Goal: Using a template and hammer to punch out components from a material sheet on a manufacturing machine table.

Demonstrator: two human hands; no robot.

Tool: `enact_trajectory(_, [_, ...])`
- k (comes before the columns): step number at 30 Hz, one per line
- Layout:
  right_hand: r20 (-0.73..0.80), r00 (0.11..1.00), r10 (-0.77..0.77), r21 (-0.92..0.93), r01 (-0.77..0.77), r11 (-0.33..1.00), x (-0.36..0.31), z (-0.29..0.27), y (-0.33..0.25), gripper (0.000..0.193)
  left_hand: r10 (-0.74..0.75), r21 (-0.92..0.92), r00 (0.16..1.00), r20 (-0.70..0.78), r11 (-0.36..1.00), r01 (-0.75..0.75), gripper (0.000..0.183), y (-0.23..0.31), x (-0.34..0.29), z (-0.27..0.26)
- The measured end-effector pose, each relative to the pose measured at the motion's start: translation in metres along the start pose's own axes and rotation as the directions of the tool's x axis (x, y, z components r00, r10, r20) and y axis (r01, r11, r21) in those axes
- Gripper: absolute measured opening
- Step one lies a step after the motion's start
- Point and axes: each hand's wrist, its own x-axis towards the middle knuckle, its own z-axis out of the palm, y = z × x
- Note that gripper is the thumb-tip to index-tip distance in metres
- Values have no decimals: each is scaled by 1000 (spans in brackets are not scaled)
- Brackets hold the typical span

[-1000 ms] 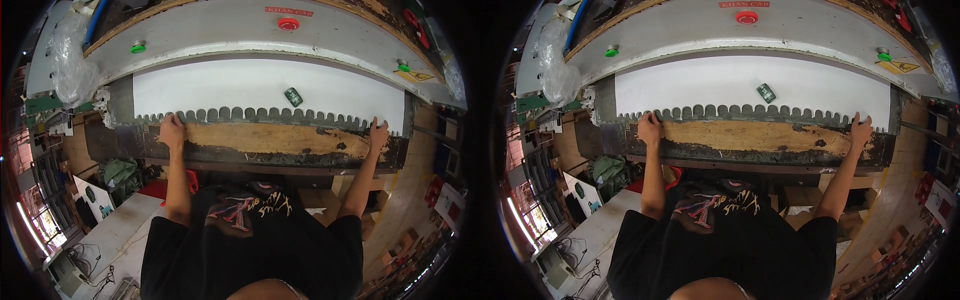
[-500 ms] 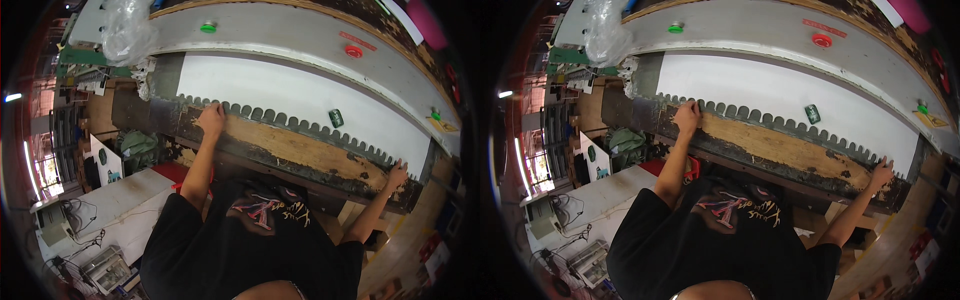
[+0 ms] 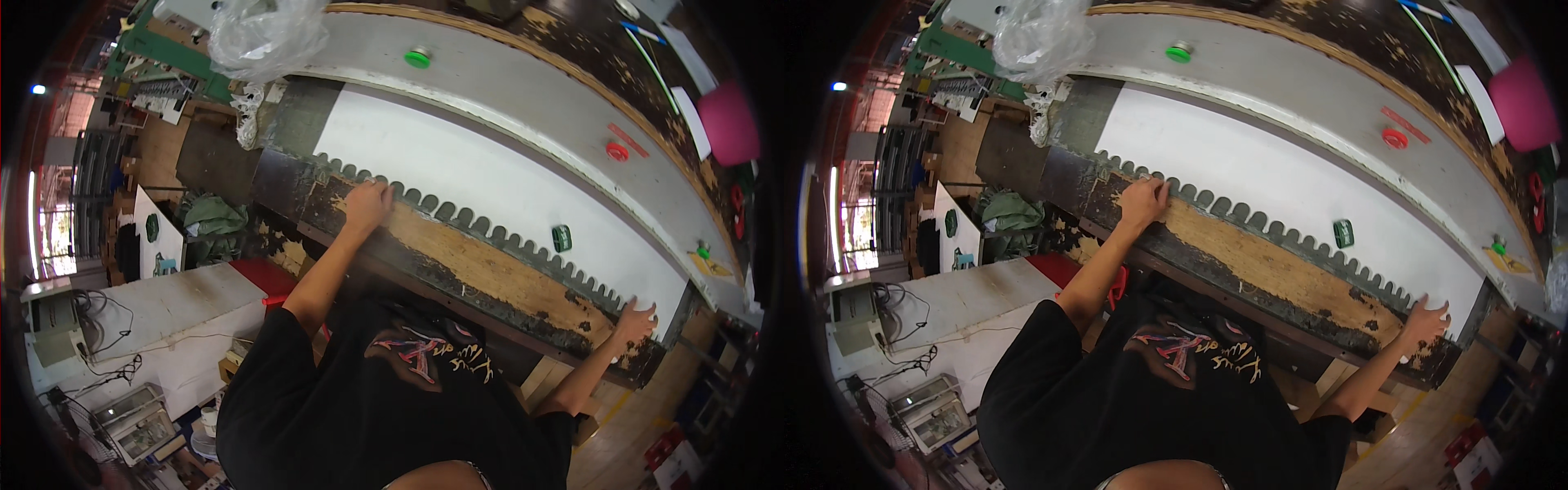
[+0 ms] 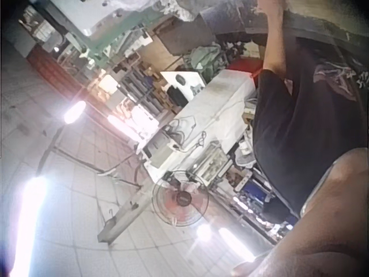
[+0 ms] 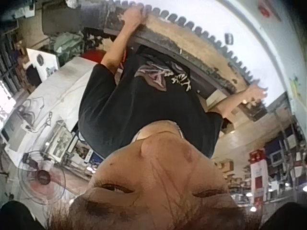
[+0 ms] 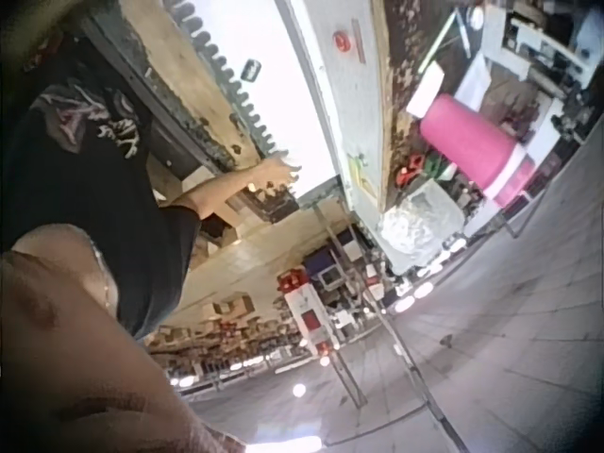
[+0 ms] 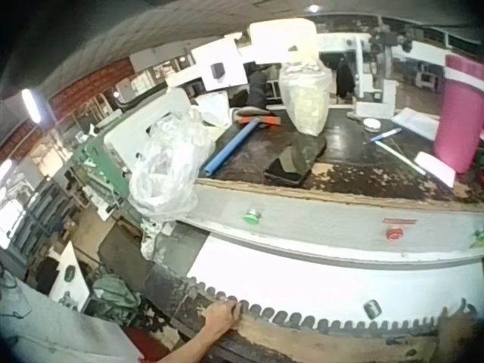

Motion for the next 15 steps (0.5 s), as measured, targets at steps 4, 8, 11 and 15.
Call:
enact_trajectory(4, [-97,687,-720,753,524,398,-67,-14,-73,78,-26,-149,993,-114,989,9,26,-21,-1,-17])
enact_trajectory(8, [26,671,-741,872,348,346,-138,-95,-166,68,-81,-186,987,-139,981,55,24,-71,-4,-24])
enact_trajectory(11, [155,710,-687,847,262,462,-152,-96,-192,59,-3,-424,991,-137,904,-56,19,-109,-6,-35])
enact_trajectory(15, [-49,683,-729,862,398,314,-219,-130,-260,52,-38,-588,999,-4,809,29,12,-162,-13,-45])
